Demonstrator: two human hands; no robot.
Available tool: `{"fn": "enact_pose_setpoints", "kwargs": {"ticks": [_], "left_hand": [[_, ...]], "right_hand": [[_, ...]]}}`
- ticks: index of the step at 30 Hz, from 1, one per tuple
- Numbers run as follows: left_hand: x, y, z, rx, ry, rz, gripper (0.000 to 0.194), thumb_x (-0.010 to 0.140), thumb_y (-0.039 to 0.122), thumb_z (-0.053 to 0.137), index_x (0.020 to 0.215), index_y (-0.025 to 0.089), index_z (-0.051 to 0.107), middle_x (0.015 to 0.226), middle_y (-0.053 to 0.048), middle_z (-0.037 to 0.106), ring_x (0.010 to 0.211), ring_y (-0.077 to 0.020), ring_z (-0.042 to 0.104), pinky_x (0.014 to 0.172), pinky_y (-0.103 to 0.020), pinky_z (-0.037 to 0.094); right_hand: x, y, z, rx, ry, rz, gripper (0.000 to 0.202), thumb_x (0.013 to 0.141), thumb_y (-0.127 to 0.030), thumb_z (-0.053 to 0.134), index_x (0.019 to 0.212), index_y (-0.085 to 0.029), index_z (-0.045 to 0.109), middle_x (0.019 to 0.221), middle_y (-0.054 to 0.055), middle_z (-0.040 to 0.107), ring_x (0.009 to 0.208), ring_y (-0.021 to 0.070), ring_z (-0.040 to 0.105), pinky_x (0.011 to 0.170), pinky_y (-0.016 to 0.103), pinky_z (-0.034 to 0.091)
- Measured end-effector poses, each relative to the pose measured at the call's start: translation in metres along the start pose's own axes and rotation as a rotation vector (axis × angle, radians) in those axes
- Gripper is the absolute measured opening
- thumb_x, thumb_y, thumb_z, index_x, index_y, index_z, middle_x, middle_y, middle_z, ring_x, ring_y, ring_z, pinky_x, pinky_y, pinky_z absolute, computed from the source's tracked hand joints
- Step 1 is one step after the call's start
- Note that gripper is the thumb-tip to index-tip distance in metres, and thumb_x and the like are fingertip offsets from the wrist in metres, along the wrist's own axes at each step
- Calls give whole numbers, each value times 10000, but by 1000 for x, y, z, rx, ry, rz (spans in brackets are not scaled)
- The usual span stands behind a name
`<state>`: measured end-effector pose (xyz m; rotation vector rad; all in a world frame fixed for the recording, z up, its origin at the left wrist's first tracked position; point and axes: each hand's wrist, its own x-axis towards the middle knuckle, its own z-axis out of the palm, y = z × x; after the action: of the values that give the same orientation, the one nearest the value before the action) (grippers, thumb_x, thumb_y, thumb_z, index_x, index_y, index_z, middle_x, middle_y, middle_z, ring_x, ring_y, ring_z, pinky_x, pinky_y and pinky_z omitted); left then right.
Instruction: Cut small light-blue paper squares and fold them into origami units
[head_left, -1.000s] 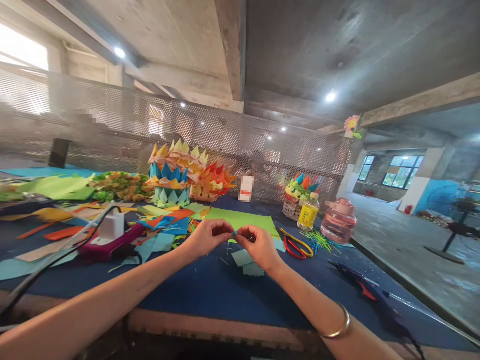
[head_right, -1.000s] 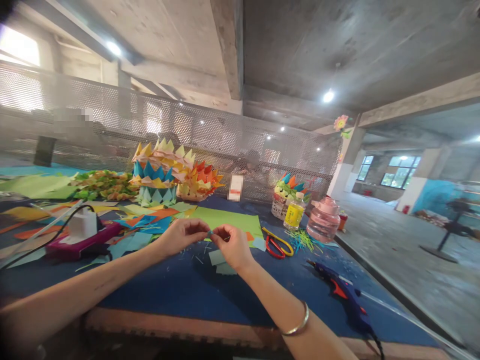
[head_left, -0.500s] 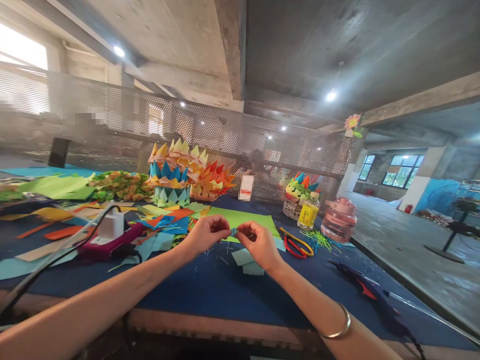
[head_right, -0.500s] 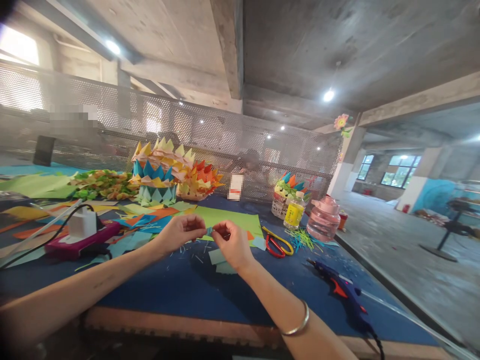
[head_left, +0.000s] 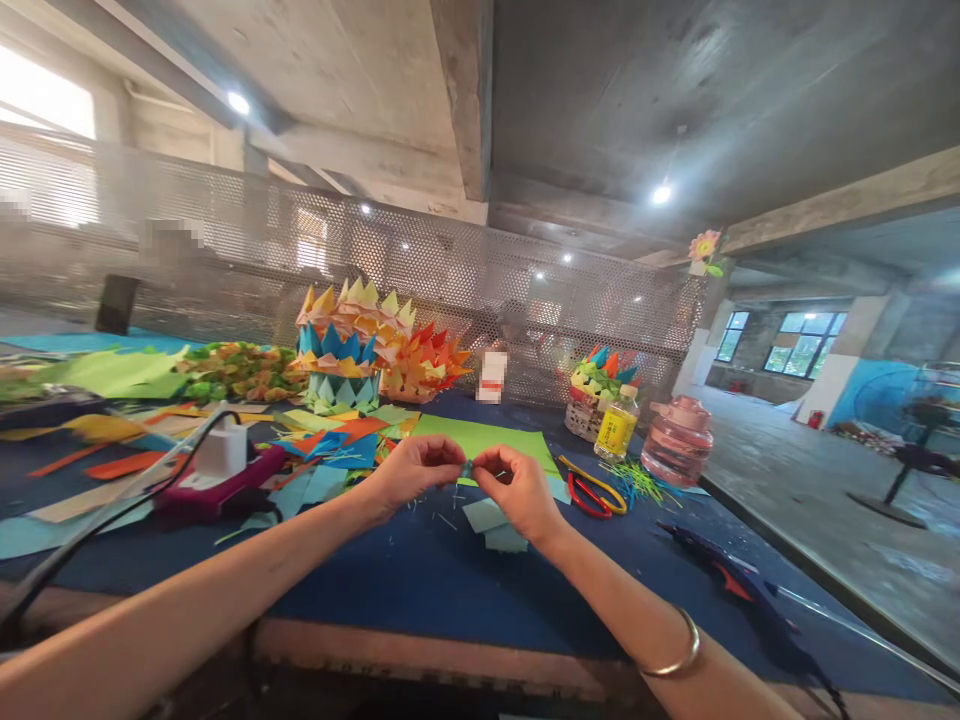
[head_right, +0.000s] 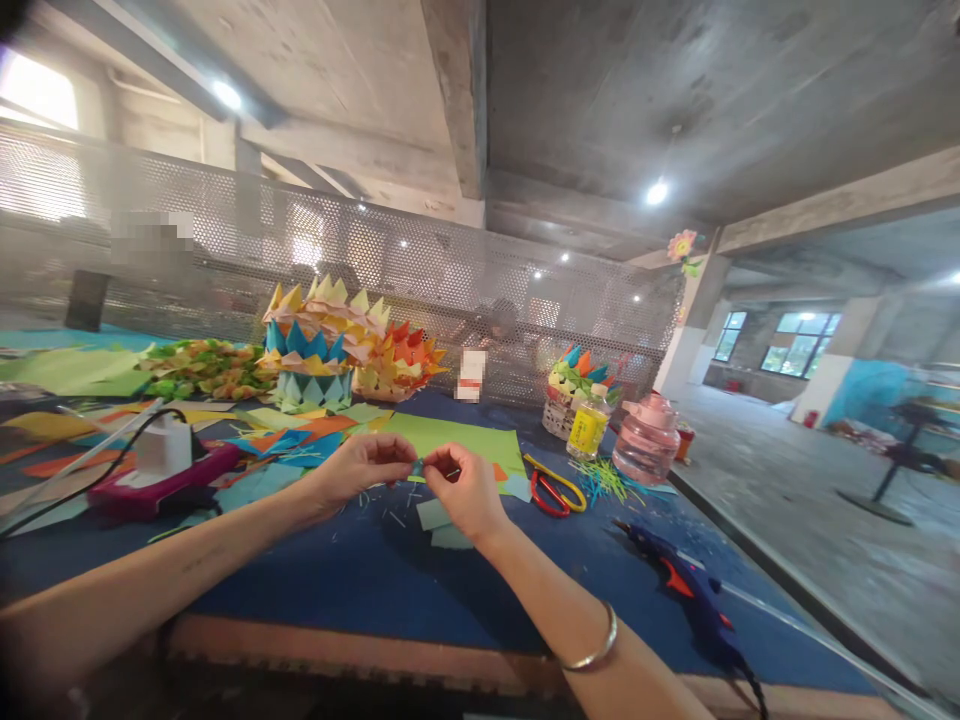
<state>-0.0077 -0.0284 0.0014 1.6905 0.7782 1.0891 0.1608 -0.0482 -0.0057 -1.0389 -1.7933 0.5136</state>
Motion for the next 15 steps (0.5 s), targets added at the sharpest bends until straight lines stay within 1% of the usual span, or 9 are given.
{"fn": "enact_pose_setpoints", "kwargs": {"ticks": [4, 8, 12, 15], "left_hand": [[-1, -1, -2, -97, -2, -48, 177, 572, 250, 665, 703, 151, 599, 595, 26, 565, 520, -81, 478, 536, -219, 396], [-2, 1, -2, -236, -14, -169, 145, 540, 192, 672, 666, 152, 611, 565, 39, 551, 497, -64, 468, 526, -199, 389], [-4, 6, -1, -319, 26, -280, 94, 525, 144, 676, 598, 140, 616, 501, 44, 537, 462, -47, 458, 484, -168, 375], [-4, 7, 0, -347, 36, -313, 80, 525, 123, 680, 575, 136, 619, 502, 40, 547, 451, -43, 463, 472, -160, 383]], "right_hand": [[0, -2, 0, 27, 2, -25, 93, 725, -230, 567, 774, -166, 613, 662, -3, 596, 592, 103, 521, 533, 197, 407], [-1, -2, 1, 45, -20, -15, 97, 723, -214, 567, 760, -163, 640, 655, -2, 607, 551, 91, 505, 521, 196, 399], [-2, -1, 3, 63, -31, 8, 95, 715, -211, 576, 740, -159, 652, 619, -9, 604, 499, 79, 480, 487, 192, 375], [-2, -1, 3, 64, -51, 6, 93, 716, -204, 573, 737, -157, 650, 623, -7, 605, 495, 77, 478, 481, 191, 370]]}}
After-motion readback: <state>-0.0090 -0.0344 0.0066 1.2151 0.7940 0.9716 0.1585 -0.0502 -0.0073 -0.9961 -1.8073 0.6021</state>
